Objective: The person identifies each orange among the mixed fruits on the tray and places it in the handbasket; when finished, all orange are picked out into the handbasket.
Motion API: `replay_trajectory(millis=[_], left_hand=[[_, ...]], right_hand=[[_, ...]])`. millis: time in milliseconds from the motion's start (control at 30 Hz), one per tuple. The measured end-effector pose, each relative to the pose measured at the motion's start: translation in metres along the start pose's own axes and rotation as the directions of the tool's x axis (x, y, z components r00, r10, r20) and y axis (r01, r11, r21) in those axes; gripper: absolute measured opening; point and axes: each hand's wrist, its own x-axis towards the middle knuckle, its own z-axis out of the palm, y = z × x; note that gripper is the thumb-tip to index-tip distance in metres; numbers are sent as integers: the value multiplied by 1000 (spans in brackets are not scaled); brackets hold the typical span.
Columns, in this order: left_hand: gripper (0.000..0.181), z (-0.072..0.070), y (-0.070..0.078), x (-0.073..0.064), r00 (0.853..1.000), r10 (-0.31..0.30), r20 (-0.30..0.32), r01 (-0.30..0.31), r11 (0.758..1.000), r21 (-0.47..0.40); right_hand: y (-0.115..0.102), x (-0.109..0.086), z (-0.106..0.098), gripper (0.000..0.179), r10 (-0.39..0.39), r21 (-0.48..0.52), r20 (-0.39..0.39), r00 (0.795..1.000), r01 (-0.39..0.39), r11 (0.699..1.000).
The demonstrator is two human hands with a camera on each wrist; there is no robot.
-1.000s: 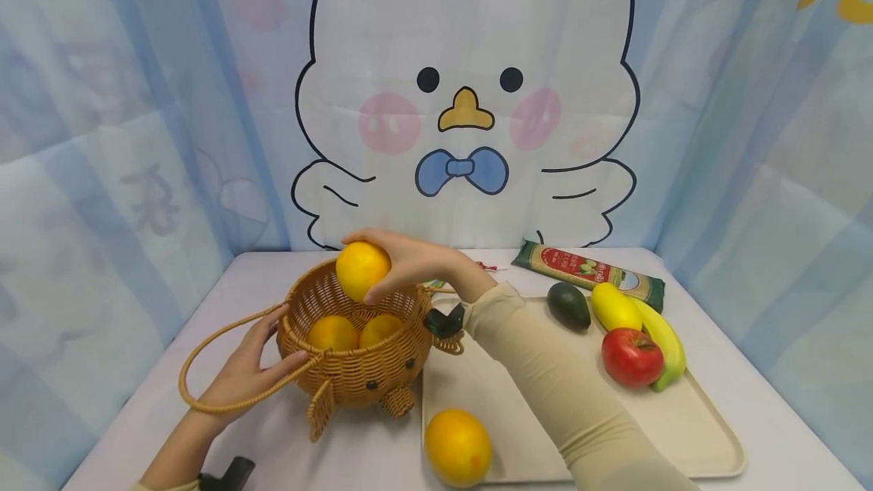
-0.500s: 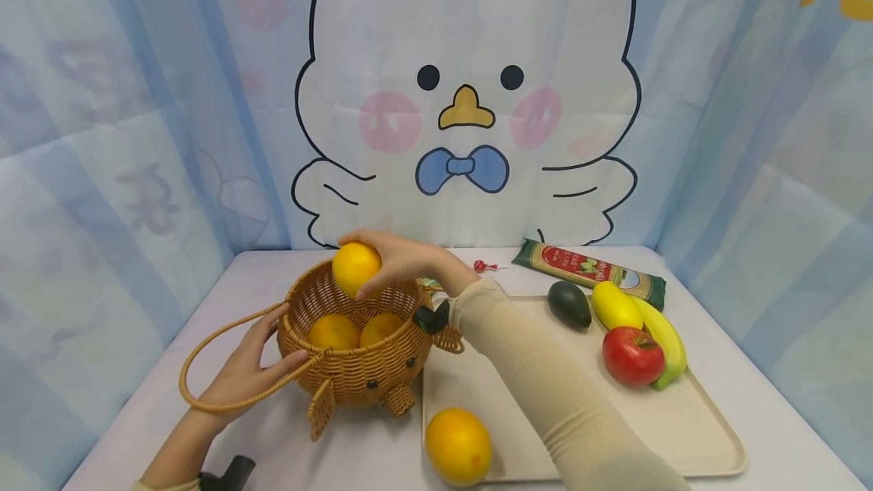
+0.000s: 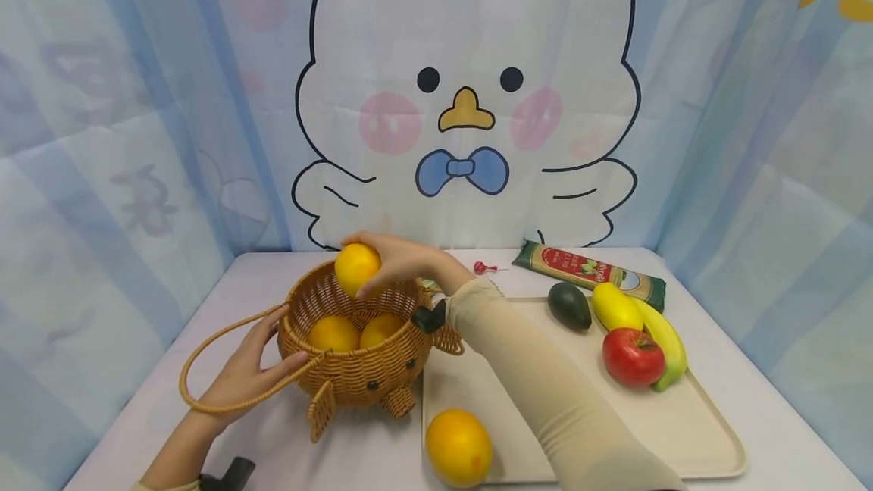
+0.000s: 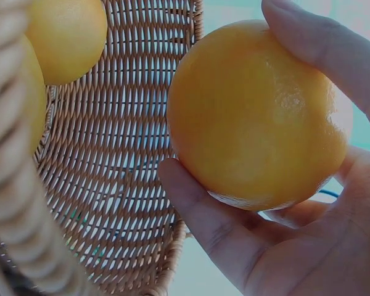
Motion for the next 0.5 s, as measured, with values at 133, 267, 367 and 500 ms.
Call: replay_trajectory(millis=[133, 267, 367, 500], left_hand=[[85, 0, 0, 0, 1000, 10, -3, -10, 1000, -6], [84, 0, -1, 0, 1000, 12, -3, -12, 1000, -11], [84, 0, -1, 0, 1000, 5, 3, -5, 1000, -14], [85, 0, -1, 0, 1000, 2, 5, -2, 1000, -12]], right_hand=[[0, 4, 1, 83, -6, -32, -2, 1000, 6, 999], [-1, 8, 2, 83, 4, -34, 2, 1000, -4, 999], [-2, 10, 3, 83, 14, -30, 1, 1000, -14, 999], [-2, 12, 5, 82, 15, -43, 2, 1000, -15, 999]])
